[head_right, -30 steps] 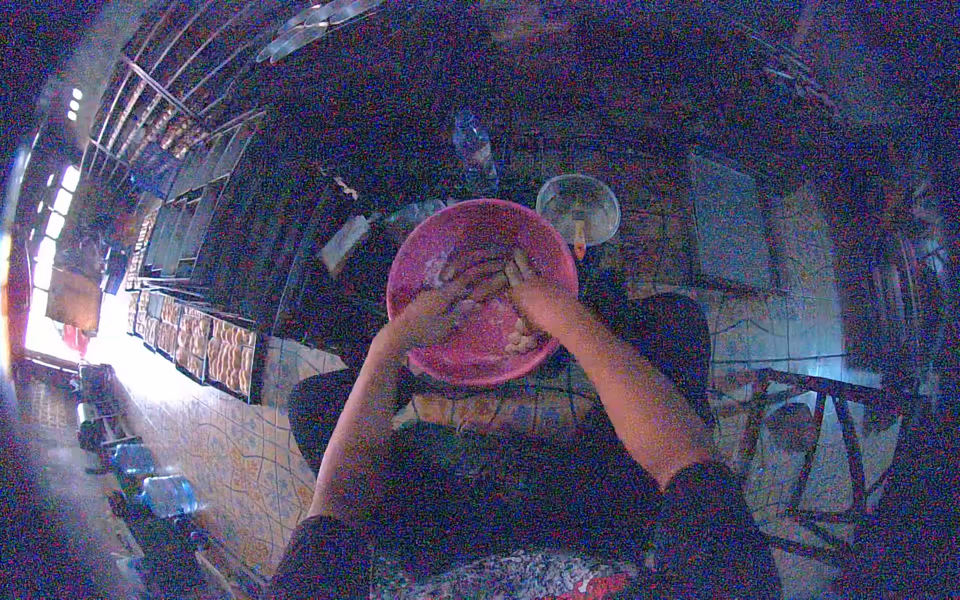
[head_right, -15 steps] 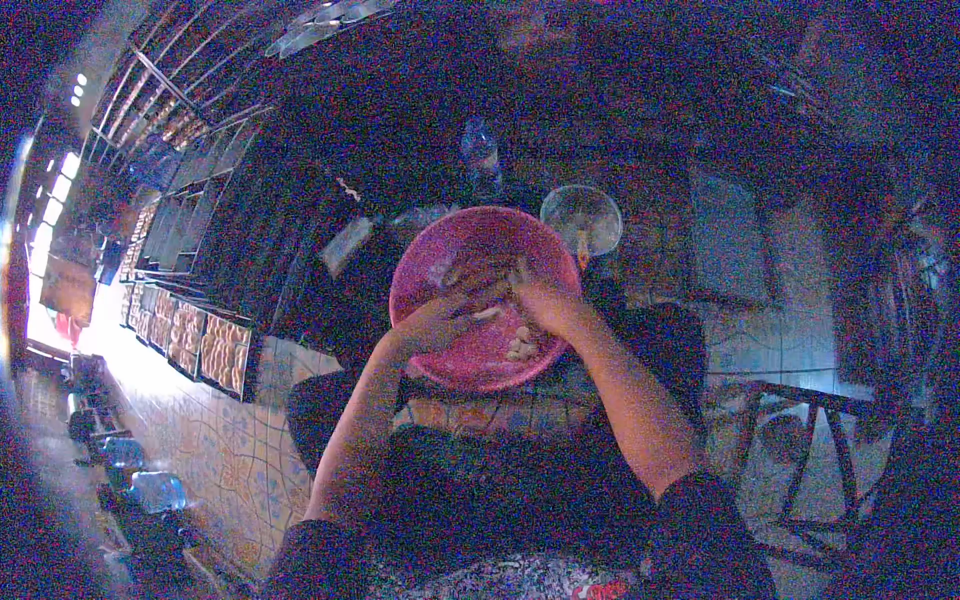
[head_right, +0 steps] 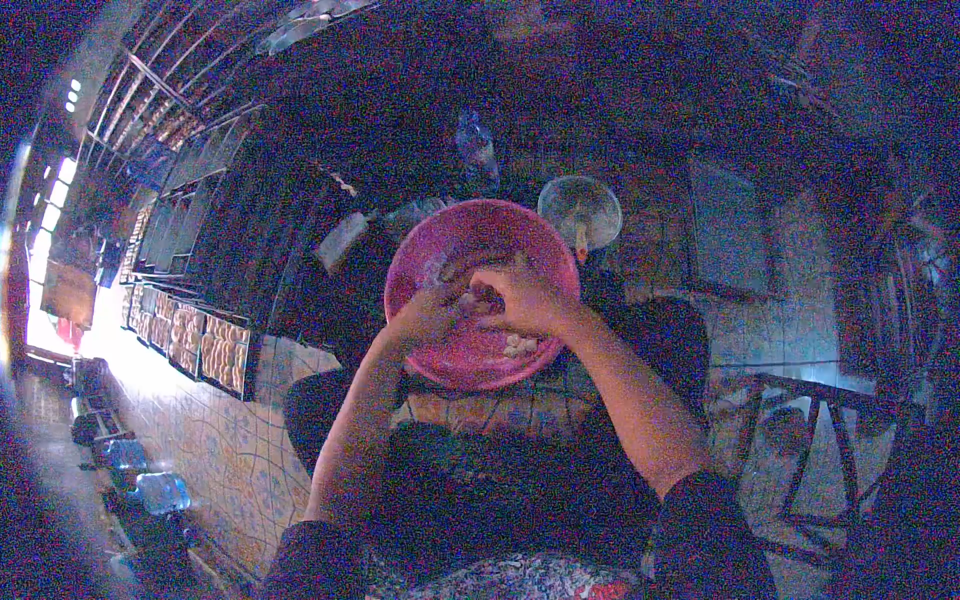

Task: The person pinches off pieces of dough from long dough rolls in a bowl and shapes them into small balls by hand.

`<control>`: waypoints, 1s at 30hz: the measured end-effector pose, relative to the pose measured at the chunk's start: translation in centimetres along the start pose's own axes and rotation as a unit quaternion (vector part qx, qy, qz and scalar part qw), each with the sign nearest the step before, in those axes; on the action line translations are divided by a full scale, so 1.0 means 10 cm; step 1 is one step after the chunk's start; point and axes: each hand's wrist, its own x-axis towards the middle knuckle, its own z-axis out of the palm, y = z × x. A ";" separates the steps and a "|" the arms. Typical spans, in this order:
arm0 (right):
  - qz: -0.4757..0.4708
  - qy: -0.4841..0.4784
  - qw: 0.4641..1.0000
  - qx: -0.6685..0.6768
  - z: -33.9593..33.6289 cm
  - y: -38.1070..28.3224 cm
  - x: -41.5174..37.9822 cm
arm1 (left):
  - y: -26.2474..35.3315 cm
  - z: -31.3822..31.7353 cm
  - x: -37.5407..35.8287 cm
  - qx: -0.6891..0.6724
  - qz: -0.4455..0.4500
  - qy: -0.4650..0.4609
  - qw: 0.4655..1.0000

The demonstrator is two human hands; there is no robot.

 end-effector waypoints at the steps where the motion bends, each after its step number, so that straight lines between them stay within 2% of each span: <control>1: 0.014 0.000 1.000 0.020 0.01 0.01 0.02 | 0.09 -0.04 -0.02 -0.077 -0.032 -0.003 0.996; 2: 0.028 -0.001 0.999 0.039 0.02 0.03 0.04 | 0.18 -0.08 -0.04 -0.154 -0.064 -0.006 0.986; 6: -0.021 0.018 1.000 -0.001 -0.03 0.04 0.04 | 0.04 -0.03 0.01 -0.188 -0.072 0.014 0.979; 8: -0.008 0.026 1.000 -0.006 -0.01 0.06 0.03 | 0.40 -0.14 -0.03 -0.234 0.071 0.066 0.967; 9: -0.008 0.026 1.000 -0.006 -0.01 0.07 0.03 | 0.51 -0.22 -0.07 -0.234 0.071 0.066 0.967; 11: -0.010 0.029 1.000 -0.001 -0.02 0.07 0.03 | 0.66 -0.34 -0.12 -0.121 -0.071 0.006 0.990; 15: 0.006 0.037 0.998 0.047 -0.12 -0.07 0.05 | 0.77 -0.41 -0.14 -0.095 -0.072 0.010 0.993; 17: -0.101 0.041 0.994 0.020 -0.10 0.00 0.07 | 0.84 -0.44 -0.16 -0.207 -0.119 0.005 0.971; 18: -0.102 0.041 0.994 0.020 -0.09 0.01 0.06 | 0.80 -0.43 -0.15 -0.207 -0.119 0.005 0.971; 20: -0.071 0.028 0.997 0.015 -0.08 0.03 0.04 | 0.71 -0.42 -0.14 -0.162 -0.061 -0.025 0.985; 23: -0.089 0.058 0.994 0.016 -0.02 0.09 0.04 | 0.84 -0.51 -0.18 -0.152 -0.023 -0.015 0.988; 27: -0.085 0.071 0.994 0.001 0.00 0.07 0.05 | 0.79 -0.49 -0.17 -0.161 -0.090 -0.019 0.983; 29: -0.047 0.037 0.998 0.019 -0.06 -0.01 0.05 | 0.72 -0.47 -0.17 -0.130 -0.017 0.002 0.991; 30: -0.047 0.037 0.998 0.019 -0.04 -0.01 0.05 | 0.64 -0.43 -0.14 -0.130 -0.017 0.002 0.991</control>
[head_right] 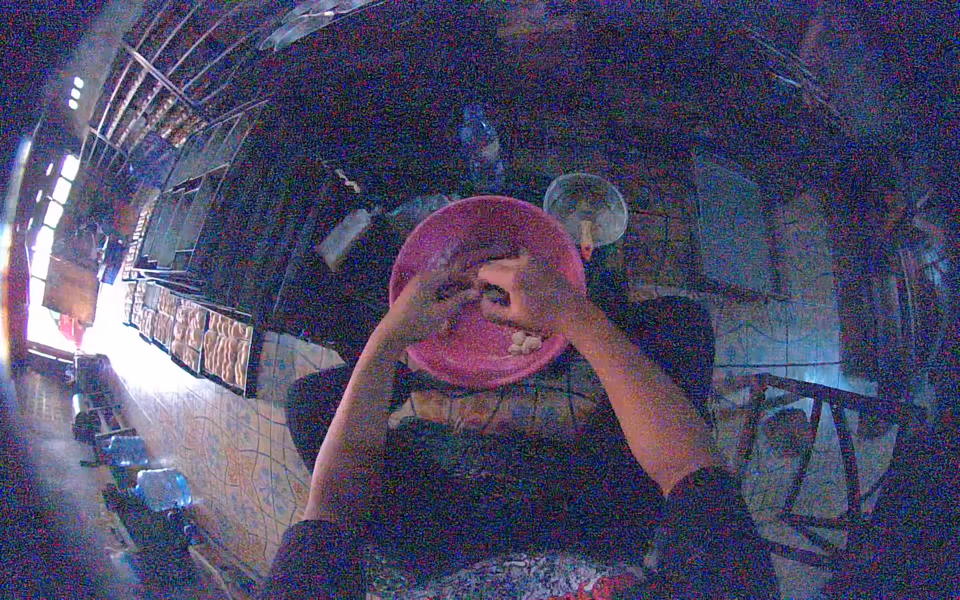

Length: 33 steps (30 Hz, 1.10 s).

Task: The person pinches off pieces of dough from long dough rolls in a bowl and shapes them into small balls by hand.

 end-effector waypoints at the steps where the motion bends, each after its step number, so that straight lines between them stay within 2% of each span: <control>1: -0.007 0.017 1.000 -0.008 0.03 0.01 0.00 | -0.08 0.03 0.05 -0.007 0.038 0.002 0.999; 2: -0.014 0.033 0.999 -0.016 0.05 0.03 0.00 | -0.16 0.05 0.08 -0.015 0.076 0.003 0.997; 6: 0.008 0.053 0.998 -0.015 0.02 0.01 0.03 | -0.15 0.03 0.10 0.004 0.106 -0.002 0.994; 8: 0.181 0.009 0.978 0.100 -0.04 -0.05 0.05 | -0.12 0.01 0.07 -0.001 -0.004 -0.009 1.000; 9: 0.180 0.009 0.978 0.100 -0.02 -0.03 0.05 | -0.11 0.01 0.06 -0.001 -0.004 -0.008 1.000; 11: 0.148 0.057 0.959 0.233 0.02 0.03 0.05 | -0.10 0.01 0.04 0.054 -0.011 0.038 0.998; 12: 0.148 0.057 0.959 0.233 0.01 0.06 0.05 | -0.10 0.01 0.04 0.055 -0.012 0.039 0.998; 14: 0.175 0.002 0.949 0.261 -0.02 0.12 0.04 | -0.10 0.02 0.03 0.020 -0.018 0.071 0.997; 17: 0.209 -0.032 0.940 0.268 -0.05 0.10 0.04 | -0.19 0.03 0.03 -0.012 -0.041 0.070 0.997; 21: 0.196 -0.037 0.926 0.322 -0.06 0.13 0.01 | -0.10 0.04 0.01 0.030 -0.034 0.082 0.996; 23: 0.219 -0.042 0.912 0.345 -0.06 0.15 0.00 | -0.11 0.05 0.02 0.049 -0.003 0.088 0.995; 24: 0.220 -0.042 0.911 0.345 -0.06 0.13 0.00 | -0.09 0.06 0.02 0.049 -0.003 0.086 0.995; 26: 0.189 -0.034 0.948 0.254 -0.05 0.11 0.03 | -0.04 0.05 0.02 0.069 -0.044 0.068 0.994; 30: 0.138 -0.033 0.974 0.175 -0.13 0.04 0.05 | 0.10 0.03 -0.02 0.074 -0.054 0.040 0.995; 32: 0.165 -0.070 0.972 0.155 -0.22 -0.05 0.06 | -0.12 0.11 0.04 -0.015 0.060 0.038 0.997; 33: 0.166 -0.069 0.971 0.155 -0.22 -0.03 0.05 | -0.22 0.14 0.07 -0.015 0.059 0.037 0.997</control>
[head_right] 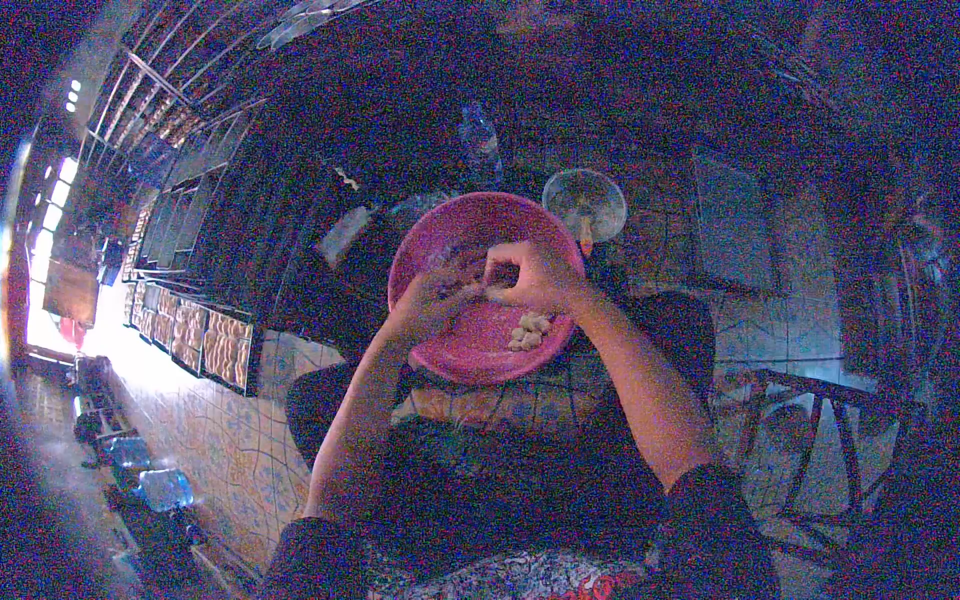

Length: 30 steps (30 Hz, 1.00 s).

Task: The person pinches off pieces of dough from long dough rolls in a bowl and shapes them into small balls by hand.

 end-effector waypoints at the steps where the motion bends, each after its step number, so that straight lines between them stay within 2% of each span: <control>1: -0.011 0.008 1.000 -0.020 0.00 0.04 0.00 | -0.07 0.03 0.02 -0.006 -0.003 0.005 1.000; 3: -0.021 0.018 0.999 -0.041 0.01 0.09 0.00 | -0.09 0.05 0.02 -0.012 -0.006 0.009 1.000; 5: -0.053 0.048 0.995 0.068 0.02 0.12 -0.01 | 0.01 0.04 0.00 0.089 -0.029 -0.018 0.995; 6: -0.053 0.047 0.995 0.068 -0.01 0.09 -0.02 | -0.08 0.08 0.00 0.089 -0.030 -0.017 0.995; 8: 0.017 0.071 0.973 0.218 -0.09 -0.05 -0.05 | -0.57 0.32 -0.03 0.034 -0.077 0.005 0.996; 9: 0.015 0.070 0.973 0.218 -0.09 -0.02 -0.04 | -0.85 0.45 -0.05 0.007 -0.100 0.016 0.995; 11: 0.021 0.074 0.990 0.118 -0.08 0.10 0.00 | -1.15 0.60 -0.09 -0.046 -0.144 0.037 0.988; 12: 0.020 0.075 0.990 0.117 -0.06 0.12 0.01 | -1.18 0.63 -0.11 0.004 -0.195 0.006 0.981; 13: 0.057 0.056 0.986 0.146 -0.04 0.14 0.02 | -1.20 0.65 -0.13 0.004 -0.193 0.006 0.981; 14: 0.093 0.036 0.980 0.174 -0.02 0.16 0.03 | -1.23 0.67 -0.16 0.172 -0.125 0.023 0.977; 15: 0.092 0.037 0.980 0.171 0.01 0.17 0.03 | -1.25 0.67 -0.15 0.335 -0.053 0.041 0.940; 16: 0.047 0.047 0.972 0.227 0.05 0.20 0.03 | -1.10 0.62 -0.13 0.335 -0.050 0.044 0.940; 17: 0.002 0.056 0.957 0.283 0.08 0.22 0.04 | -0.95 0.57 -0.14 0.301 -0.015 0.057 0.952; 19: 0.002 0.043 0.954 0.297 0.08 0.27 0.06 | -0.58 0.40 -0.15 0.269 0.022 0.073 0.960; 21: 0.058 0.067 0.959 0.268 0.08 0.16 0.04 | -0.27 0.21 -0.15 0.228 0.026 0.056 0.972; 23: 0.042 0.093 0.963 0.249 0.11 0.08 0.02 | 0.01 0.02 -0.14 0.186 0.029 0.041 0.981; 25: 0.035 0.110 0.985 0.131 0.11 0.07 0.05 | 0.27 -0.14 -0.09 0.173 0.033 0.041 0.983; 27: 0.016 0.110 0.989 0.095 0.16 0.07 0.07 | 0.47 -0.18 -0.07 -0.056 -0.136 0.065 0.987; 30: 0.039 0.130 0.987 0.087 0.21 0.05 0.09 | 0.59 -0.20 -0.07 -0.074 -0.185 0.062 0.978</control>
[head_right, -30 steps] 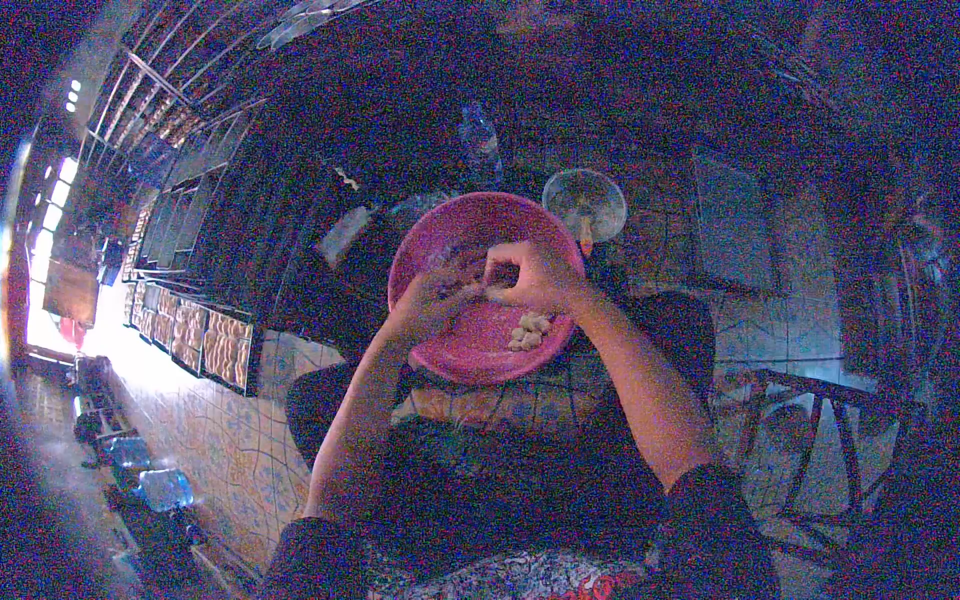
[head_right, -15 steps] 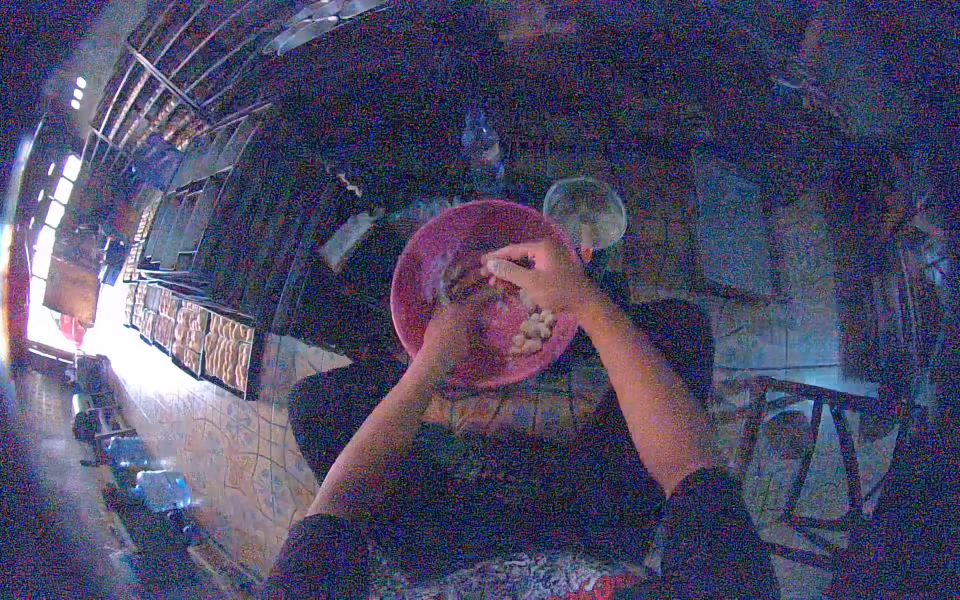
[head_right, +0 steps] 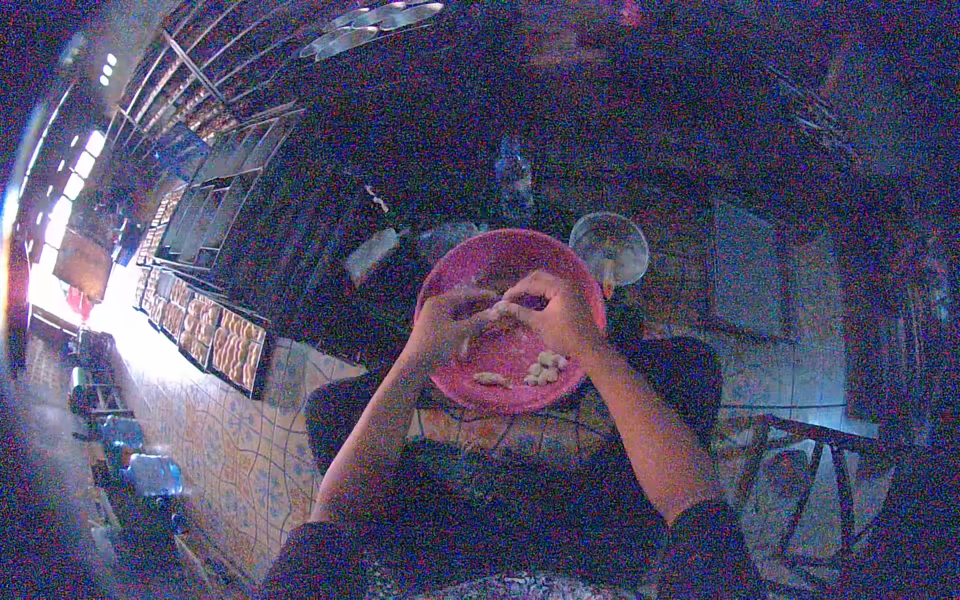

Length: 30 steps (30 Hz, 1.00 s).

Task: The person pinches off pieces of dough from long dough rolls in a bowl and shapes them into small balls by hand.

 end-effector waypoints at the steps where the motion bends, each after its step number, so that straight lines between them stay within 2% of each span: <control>1: -0.053 0.012 0.997 -0.047 0.01 0.04 0.00 | -0.02 0.01 0.01 -0.001 -0.001 -0.001 1.000; 2: -0.106 0.023 0.990 -0.094 0.03 0.07 0.00 | -0.06 0.01 0.03 0.004 -0.003 0.013 1.000; 3: -0.104 0.022 0.990 -0.094 0.06 0.09 -0.01 | -0.12 0.02 0.04 0.008 -0.005 0.027 1.000; 5: 0.019 -0.017 0.999 0.047 0.12 0.12 -0.01 | -0.29 0.04 0.11 -0.031 -0.004 0.034 0.999; 6: 0.019 -0.019 0.999 0.046 0.14 0.12 -0.01 | -0.36 0.05 0.14 -0.070 -0.002 0.041 0.997; 7: 0.017 0.005 0.994 0.105 0.17 0.13 -0.01 | -0.43 0.06 0.16 -0.072 -0.002 0.043 0.996; 8: 0.015 0.029 0.986 0.165 0.19 0.13 0.00 | -0.50 0.08 0.18 -0.101 0.039 0.056 0.993; 9: 0.014 0.028 0.986 0.163 0.18 0.13 0.01 | -0.54 0.10 0.20 -0.129 0.079 0.067 0.986; 10: 0.016 0.033 0.982 0.183 0.16 0.12 0.03 | -0.57 0.13 0.22 -0.130 0.080 0.069 0.986; 12: 0.017 0.036 0.978 0.203 0.15 0.09 0.05 | -0.65 0.17 0.25 -0.342 0.090 0.021 0.935; 15: 0.006 0.061 0.982 0.180 0.15 0.03 0.04 | -0.81 0.14 0.35 -0.319 0.075 0.016 0.945; 17: -0.080 0.068 0.992 -0.073 0.13 -0.03 0.01 | -0.92 0.15 0.41 -0.315 0.073 0.023 0.946; 21: -0.073 0.089 0.992 -0.045 0.18 -0.07 -0.01 | -0.74 0.18 0.33 -0.323 0.053 0.068 0.942; 24: -0.107 0.086 0.988 -0.073 0.18 -0.10 -0.02 | -0.65 0.17 0.28 -0.258 0.069 0.054 0.962; 26: -0.153 0.092 0.979 -0.098 0.19 -0.15 -0.03 | -0.74 0.17 0.33 -0.267 0.077 0.037 0.960; 30: -0.148 0.076 0.976 -0.140 0.13 -0.14 -0.05 | -0.68 0.19 0.28 -0.299 0.059 0.026 0.952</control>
